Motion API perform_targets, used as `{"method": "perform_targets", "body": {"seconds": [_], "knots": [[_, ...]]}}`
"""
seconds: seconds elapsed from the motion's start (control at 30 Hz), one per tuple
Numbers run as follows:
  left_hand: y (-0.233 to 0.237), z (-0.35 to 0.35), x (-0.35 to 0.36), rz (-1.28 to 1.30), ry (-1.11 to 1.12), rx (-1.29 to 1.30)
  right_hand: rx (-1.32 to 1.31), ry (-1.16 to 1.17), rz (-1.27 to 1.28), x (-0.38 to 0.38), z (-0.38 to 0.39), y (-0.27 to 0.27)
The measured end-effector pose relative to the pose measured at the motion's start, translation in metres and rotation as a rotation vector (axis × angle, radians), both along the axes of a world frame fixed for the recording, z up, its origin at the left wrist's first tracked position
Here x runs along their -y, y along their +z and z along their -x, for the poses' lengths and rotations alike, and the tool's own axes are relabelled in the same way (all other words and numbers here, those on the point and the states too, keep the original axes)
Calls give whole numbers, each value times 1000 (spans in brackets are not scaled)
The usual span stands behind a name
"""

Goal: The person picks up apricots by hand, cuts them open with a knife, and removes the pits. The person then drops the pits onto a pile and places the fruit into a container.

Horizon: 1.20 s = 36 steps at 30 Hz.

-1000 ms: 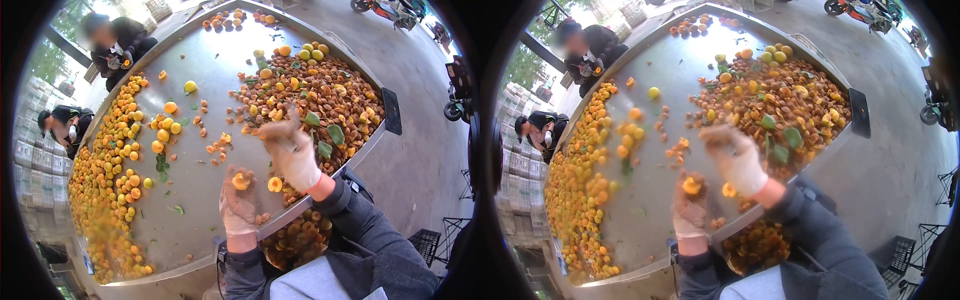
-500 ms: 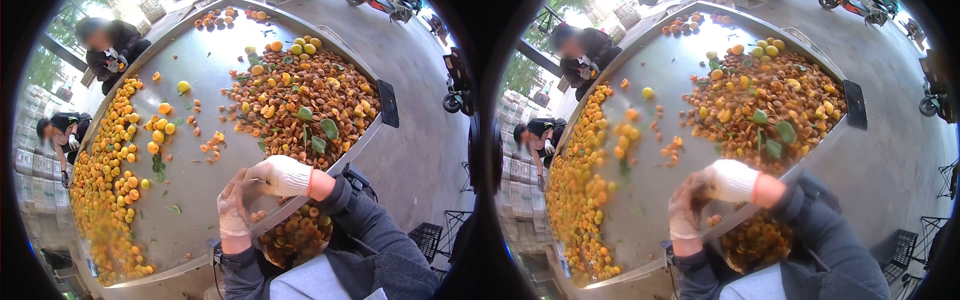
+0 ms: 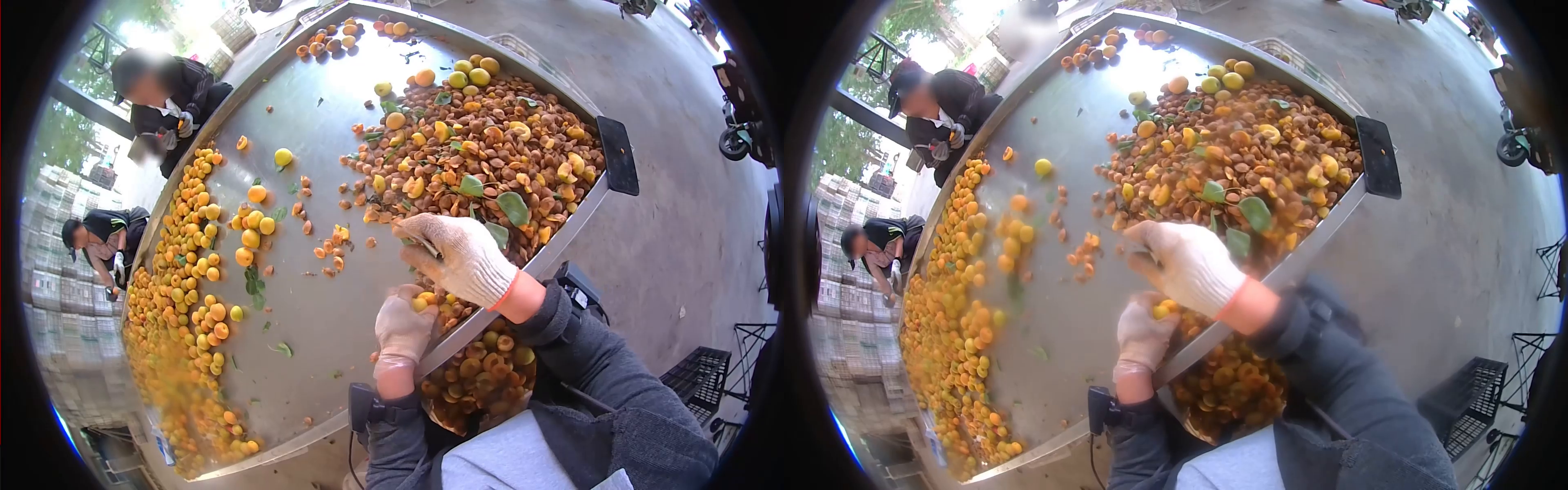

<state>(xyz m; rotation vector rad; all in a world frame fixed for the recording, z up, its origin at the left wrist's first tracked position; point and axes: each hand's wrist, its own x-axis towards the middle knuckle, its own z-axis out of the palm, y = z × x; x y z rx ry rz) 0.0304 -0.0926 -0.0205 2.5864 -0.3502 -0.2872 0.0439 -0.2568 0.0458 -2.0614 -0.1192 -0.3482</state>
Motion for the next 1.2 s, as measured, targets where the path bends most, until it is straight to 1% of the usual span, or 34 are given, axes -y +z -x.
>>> {"method": "perform_targets", "body": {"seconds": [0.03, 0.07, 0.1, 0.13, 0.17, 0.2, 0.27, 0.33, 0.37, 0.4, 0.47, 0.5, 0.53, 0.6, 0.63, 0.67, 0.7, 0.73, 0.77, 0.8, 0.83, 0.87, 0.9, 0.93, 0.97, 1.0, 1.03, 1.07, 1.13, 1.17, 1.2], "knots": [[-1, 0, -2, 105, 28, -65, -60, 8, 11, 0, 0, 6], [1, -1, -7, 206, 73, -122, -52, 30, 0, -1, 0, 6], [7, 3, -15, 192, 108, -104, -21, 22, -50, -1, -1, 5], [30, 9, -17, 412, 272, -306, 13, 21, -104, -2, -3, 4], [47, 15, -20, 641, 431, -499, -78, 19, -145, -3, -3, 8], [55, 22, -27, 631, 463, -473, -147, 6, -239, -4, -3, 8], [67, 42, -39, 694, 84, -391, -97, 15, -227, -6, -5, 8], [92, 53, -42, 569, -214, -357, -151, 17, -242, -10, -6, 14], [99, 52, -46, 511, -293, -213, -182, 18, -268, -12, -7, 17], [91, 47, -58, 508, -276, -205, -181, 36, -271, -15, -8, 15], [55, 27, -94, 811, 321, -245, -261, -13, -457, -20, -12, 14], [42, 9, -118, 1173, 595, -261, -359, -7, -475, -19, -12, 24], [33, -15, -143, 1533, 870, -270, -356, -3, -473, -17, -13, 31], [4, -54, -187, 1032, 767, 102, -502, 38, -877, -10, -18, 35], [13, -72, -193, 1005, 806, 82, -490, -50, -1026, -7, -23, 25], [22, -94, -196, 979, 842, 63, -407, -24, -1181, -3, -26, 14], [25, -117, -197, 981, 838, 63, -393, -6, -1229, -1, -30, 8], [25, -140, -198, 819, 862, 54, -378, 12, -1277, 0, -33, 4], [23, -158, -202, 660, 878, 47, -417, -68, -1243, -4, -35, 3], [-15, -190, -228, 666, 862, 48, -449, -152, -1209, -8, -37, 3], [-14, -197, -224, 341, 742, 291, -483, -137, -1211, -10, -38, 3], [-15, -220, -209, 20, 602, 526, -514, -142, -1201, -13, -37, 8], [-15, -223, -205, 389, 804, 84, -520, -104, -1184, -14, -36, 11], [-21, -231, -202, 396, 780, 79, -528, -68, -1168, -14, -34, 14], [-29, -234, -207, 224, 775, 92, -580, -119, -1120, -15, -34, 18], [-38, -235, -210, 51, 770, 108, -572, -135, -1120, -16, -32, 18], [-34, -232, -206, 192, 801, 143, -592, -115, -1064, -15, -30, 17], [-31, -228, -201, 197, 794, 140, -614, -92, -1006, -15, -28, 17], [-28, -217, -195, 353, 768, 152, -645, -83, -1022, -18, -26, 15], [-33, -212, -196, 302, 691, 220, -659, -36, -957, -21, -25, 14], [-35, -204, -196, 300, 695, 220, -670, 15, -890, -25, -24, 12]]}}
